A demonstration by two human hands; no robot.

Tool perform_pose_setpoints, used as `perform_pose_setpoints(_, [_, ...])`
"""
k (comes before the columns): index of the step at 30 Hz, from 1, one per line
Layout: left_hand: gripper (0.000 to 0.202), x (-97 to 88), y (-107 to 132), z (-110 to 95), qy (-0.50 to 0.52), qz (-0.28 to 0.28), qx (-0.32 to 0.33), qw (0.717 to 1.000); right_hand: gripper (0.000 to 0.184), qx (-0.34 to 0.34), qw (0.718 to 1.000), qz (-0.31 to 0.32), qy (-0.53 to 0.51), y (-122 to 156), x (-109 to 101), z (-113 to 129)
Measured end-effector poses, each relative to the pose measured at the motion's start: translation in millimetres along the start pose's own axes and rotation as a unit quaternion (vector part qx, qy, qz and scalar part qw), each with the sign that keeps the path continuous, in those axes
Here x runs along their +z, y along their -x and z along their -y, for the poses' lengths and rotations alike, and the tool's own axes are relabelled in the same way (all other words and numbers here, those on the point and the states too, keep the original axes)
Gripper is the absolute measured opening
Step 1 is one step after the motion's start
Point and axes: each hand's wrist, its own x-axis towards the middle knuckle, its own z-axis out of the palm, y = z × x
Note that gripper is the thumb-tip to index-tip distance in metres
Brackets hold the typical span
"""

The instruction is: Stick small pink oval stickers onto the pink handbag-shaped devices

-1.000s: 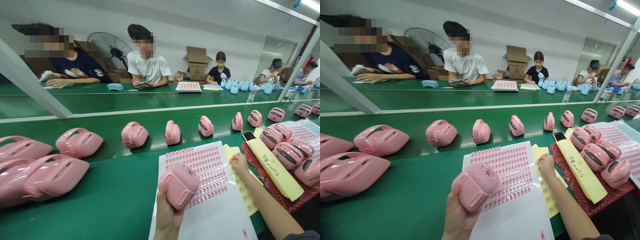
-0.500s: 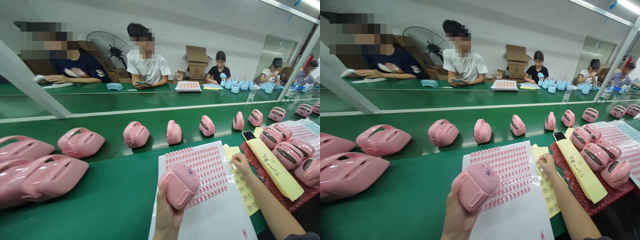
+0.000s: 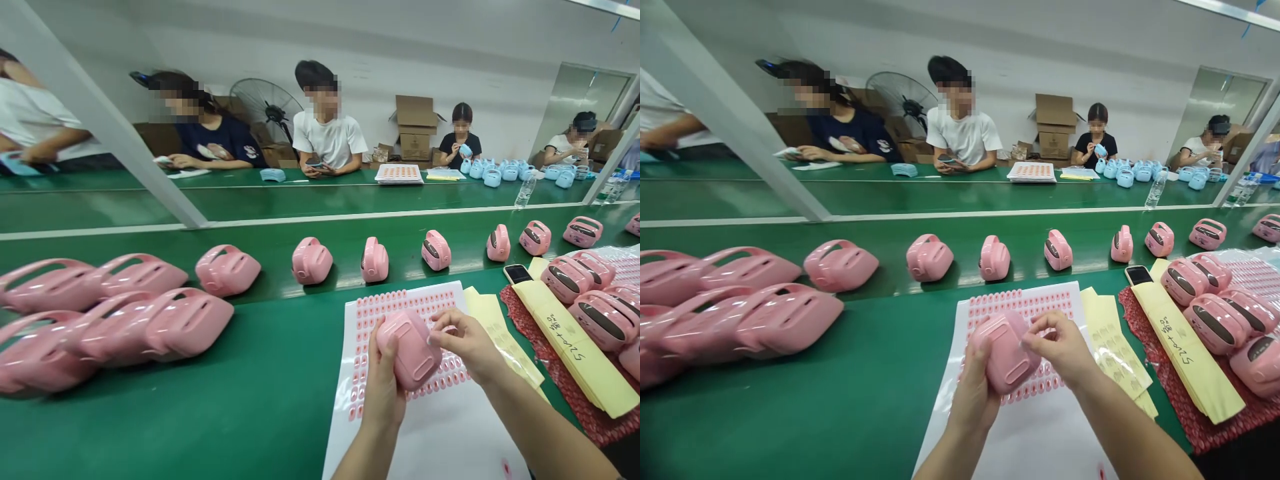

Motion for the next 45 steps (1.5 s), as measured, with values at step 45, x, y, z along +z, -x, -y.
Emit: perform_pose_setpoints(45, [0.058, -102.3, -43.4, 8.4, 0.296, 0.115, -0.038, 0.948, 0.049, -0.160, 0.945, 0.018, 0.284, -128.6, 49.0, -52.1])
